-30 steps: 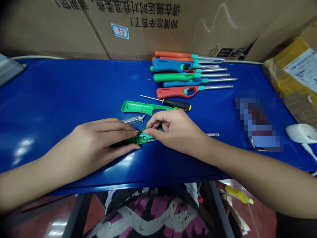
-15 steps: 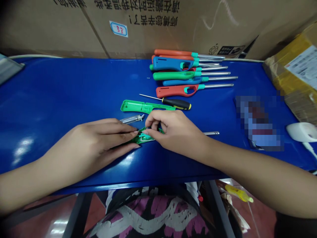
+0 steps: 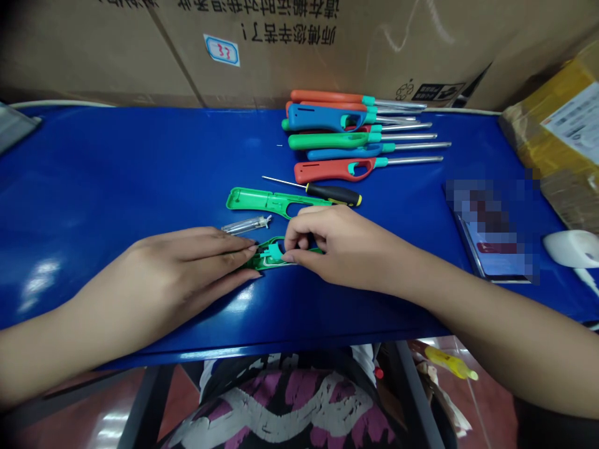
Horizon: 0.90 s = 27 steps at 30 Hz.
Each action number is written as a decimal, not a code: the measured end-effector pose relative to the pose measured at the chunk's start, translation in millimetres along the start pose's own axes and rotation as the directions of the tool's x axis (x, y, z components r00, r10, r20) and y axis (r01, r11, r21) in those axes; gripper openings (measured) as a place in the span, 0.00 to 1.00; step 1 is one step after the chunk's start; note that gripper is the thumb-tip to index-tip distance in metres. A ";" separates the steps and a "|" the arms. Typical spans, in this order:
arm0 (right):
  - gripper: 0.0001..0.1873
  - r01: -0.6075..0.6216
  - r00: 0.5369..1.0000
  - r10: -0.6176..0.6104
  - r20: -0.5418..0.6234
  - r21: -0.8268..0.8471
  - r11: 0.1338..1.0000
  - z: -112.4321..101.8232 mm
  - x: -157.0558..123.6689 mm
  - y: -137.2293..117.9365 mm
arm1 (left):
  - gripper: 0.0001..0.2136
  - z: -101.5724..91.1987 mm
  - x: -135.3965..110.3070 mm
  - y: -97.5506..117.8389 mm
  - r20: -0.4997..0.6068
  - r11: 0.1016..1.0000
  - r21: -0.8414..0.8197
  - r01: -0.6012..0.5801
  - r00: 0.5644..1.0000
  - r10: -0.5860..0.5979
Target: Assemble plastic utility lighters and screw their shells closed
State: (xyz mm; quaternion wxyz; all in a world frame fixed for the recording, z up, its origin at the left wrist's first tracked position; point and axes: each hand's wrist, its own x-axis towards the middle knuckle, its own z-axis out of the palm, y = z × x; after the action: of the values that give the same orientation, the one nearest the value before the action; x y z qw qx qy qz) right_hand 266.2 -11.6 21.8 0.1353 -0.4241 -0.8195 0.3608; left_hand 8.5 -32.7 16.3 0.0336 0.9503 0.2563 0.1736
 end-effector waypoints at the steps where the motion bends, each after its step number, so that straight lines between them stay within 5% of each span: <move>1: 0.04 -0.029 1.000 0.029 0.000 0.028 0.999 1.4 0.9 -0.5 | 0.14 0.2 -0.7 0.9 0.011 0.999 0.029 -0.013 1.000 0.013; 7: 0.06 -0.206 0.978 0.210 -0.008 0.177 0.962 7.3 4.8 -1.7 | 0.17 1.2 -3.0 5.1 0.082 0.988 0.154 -0.021 0.997 0.009; 27: 0.11 -0.180 0.980 0.186 -0.066 0.088 0.980 9.2 5.4 0.3 | 0.14 0.8 -3.5 3.1 -0.032 0.999 0.020 0.028 0.999 -0.027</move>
State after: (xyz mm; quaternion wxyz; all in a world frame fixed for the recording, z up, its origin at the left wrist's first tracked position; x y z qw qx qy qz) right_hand 258.3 -11.6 14.7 0.1489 -0.5048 -0.7562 0.3888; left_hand 7.4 -37.2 14.9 0.0221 0.9441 0.2717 0.1855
